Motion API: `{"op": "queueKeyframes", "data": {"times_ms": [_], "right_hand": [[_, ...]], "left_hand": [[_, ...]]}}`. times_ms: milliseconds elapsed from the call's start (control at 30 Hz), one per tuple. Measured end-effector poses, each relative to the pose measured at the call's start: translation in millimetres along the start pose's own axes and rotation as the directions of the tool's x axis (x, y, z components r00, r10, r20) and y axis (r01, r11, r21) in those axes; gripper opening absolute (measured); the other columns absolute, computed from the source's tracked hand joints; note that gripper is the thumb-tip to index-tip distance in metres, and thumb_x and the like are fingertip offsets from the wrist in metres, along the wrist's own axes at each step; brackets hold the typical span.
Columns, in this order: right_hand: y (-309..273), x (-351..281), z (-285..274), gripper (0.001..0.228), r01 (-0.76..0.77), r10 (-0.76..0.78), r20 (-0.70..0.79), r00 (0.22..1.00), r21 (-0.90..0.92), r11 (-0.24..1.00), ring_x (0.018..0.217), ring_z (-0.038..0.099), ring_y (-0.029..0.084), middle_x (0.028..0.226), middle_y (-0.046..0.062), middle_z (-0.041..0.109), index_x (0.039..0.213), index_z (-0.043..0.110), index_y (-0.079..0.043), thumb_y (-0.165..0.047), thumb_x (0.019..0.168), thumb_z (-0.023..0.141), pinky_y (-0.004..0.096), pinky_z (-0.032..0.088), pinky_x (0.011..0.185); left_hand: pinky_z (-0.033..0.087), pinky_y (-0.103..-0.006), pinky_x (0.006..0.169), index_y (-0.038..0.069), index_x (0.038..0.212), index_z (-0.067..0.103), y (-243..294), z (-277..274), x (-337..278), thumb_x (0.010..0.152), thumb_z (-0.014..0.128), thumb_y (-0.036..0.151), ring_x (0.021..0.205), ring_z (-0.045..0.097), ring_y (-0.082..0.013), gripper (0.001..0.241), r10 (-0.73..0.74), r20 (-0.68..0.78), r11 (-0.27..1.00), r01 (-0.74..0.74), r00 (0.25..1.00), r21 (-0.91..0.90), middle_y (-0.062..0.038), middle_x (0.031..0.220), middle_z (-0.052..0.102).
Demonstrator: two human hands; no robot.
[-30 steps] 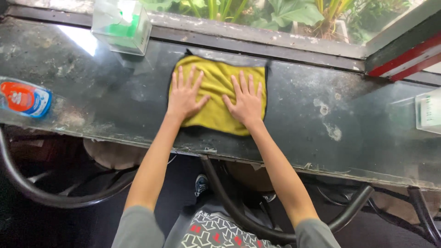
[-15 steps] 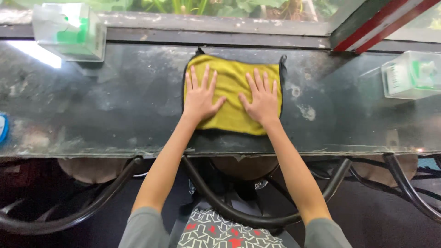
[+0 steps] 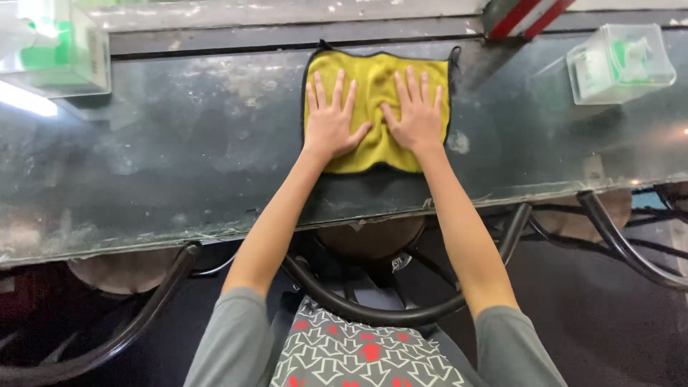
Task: Wipe down a long counter using cleaning spray and a cloth.
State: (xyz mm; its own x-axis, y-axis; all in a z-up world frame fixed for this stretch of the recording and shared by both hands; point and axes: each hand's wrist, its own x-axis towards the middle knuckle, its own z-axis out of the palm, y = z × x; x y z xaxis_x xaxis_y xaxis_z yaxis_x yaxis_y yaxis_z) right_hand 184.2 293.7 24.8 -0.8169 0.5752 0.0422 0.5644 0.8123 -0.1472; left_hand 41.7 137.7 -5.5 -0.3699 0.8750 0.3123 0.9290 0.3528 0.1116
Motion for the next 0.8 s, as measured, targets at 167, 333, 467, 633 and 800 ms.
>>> {"op": "queueKeyframes", "data": {"times_ms": [167, 333, 467, 633, 800], "right_hand": [[46.8, -51.9, 14.7, 0.074, 0.031, -0.032, -0.117, 0.993, -0.016, 0.999, 0.157, 0.021, 0.031, 0.171, -0.002, 0.022, 0.163, 0.031, -0.032, -0.068, 0.099, 0.04, 0.06, 0.014, 0.125], [97.6, -15.1, 13.2, 0.073, -0.007, 0.006, -0.105, 0.994, -0.007, 1.0, 0.157, 0.021, 0.031, 0.171, -0.002, 0.024, 0.163, 0.032, -0.034, -0.07, 0.1, 0.037, 0.059, 0.012, 0.125], [109.3, -12.1, 17.9, 0.073, -0.045, 0.041, -0.13, 0.991, -0.034, 0.998, 0.157, 0.017, 0.029, 0.171, -0.003, 0.018, 0.165, 0.027, -0.035, -0.07, 0.102, 0.036, 0.059, 0.012, 0.125], [104.1, -70.4, 9.2, 0.076, -0.03, 0.024, -0.151, 0.988, -0.035, 0.999, 0.158, 0.016, 0.03, 0.172, 0.0, 0.019, 0.164, 0.029, -0.03, -0.07, 0.101, 0.037, 0.059, 0.011, 0.125], [129.0, -108.2, 4.9, 0.082, -0.066, 0.066, -0.025, 0.998, -0.017, 0.998, 0.158, 0.014, 0.025, 0.173, -0.008, 0.014, 0.163, 0.025, -0.038, -0.08, 0.094, 0.032, 0.056, 0.007, 0.127]], "left_hand": [[0.01, -0.0725, 0.12, 0.008, 0.159, 0.039, 31.8, -19.2, -35.4, 0.089, 0.051, 0.069, 0.145, 0.014, -0.0677, 0.094, 0.068, 0.033, 0.997, -0.068, 0.997, -0.021, -0.023, 0.167, 0.023], [0.012, -0.0732, 0.118, 0.01, 0.16, 0.039, 45.8, 17.9, 15.6, 0.089, 0.053, 0.071, 0.144, 0.015, -0.0674, 0.095, 0.069, 0.012, 0.998, -0.068, 0.998, -0.012, -0.024, 0.166, 0.025], [0.014, -0.0764, 0.115, 0.005, 0.158, 0.042, 66.0, 38.8, 42.0, 0.09, 0.057, 0.07, 0.14, 0.016, -0.0705, 0.094, 0.029, -0.071, 0.999, -0.028, 0.997, 0.019, -0.03, 0.162, 0.026], [0.012, -0.0736, 0.118, 0.004, 0.158, 0.04, 85.4, 6.9, -0.3, 0.089, 0.058, 0.066, 0.144, 0.015, -0.0673, 0.095, 0.093, -0.042, 0.995, -0.095, 0.995, -0.037, -0.03, 0.164, 0.025], [0.009, -0.0743, 0.118, 0.006, 0.159, 0.038, 100.5, 2.7, -20.8, 0.085, 0.051, 0.071, 0.146, 0.014, -0.0665, 0.099, 0.183, 0.043, 0.98, -0.179, 0.982, -0.083, -0.03, 0.165, 0.024]]}}
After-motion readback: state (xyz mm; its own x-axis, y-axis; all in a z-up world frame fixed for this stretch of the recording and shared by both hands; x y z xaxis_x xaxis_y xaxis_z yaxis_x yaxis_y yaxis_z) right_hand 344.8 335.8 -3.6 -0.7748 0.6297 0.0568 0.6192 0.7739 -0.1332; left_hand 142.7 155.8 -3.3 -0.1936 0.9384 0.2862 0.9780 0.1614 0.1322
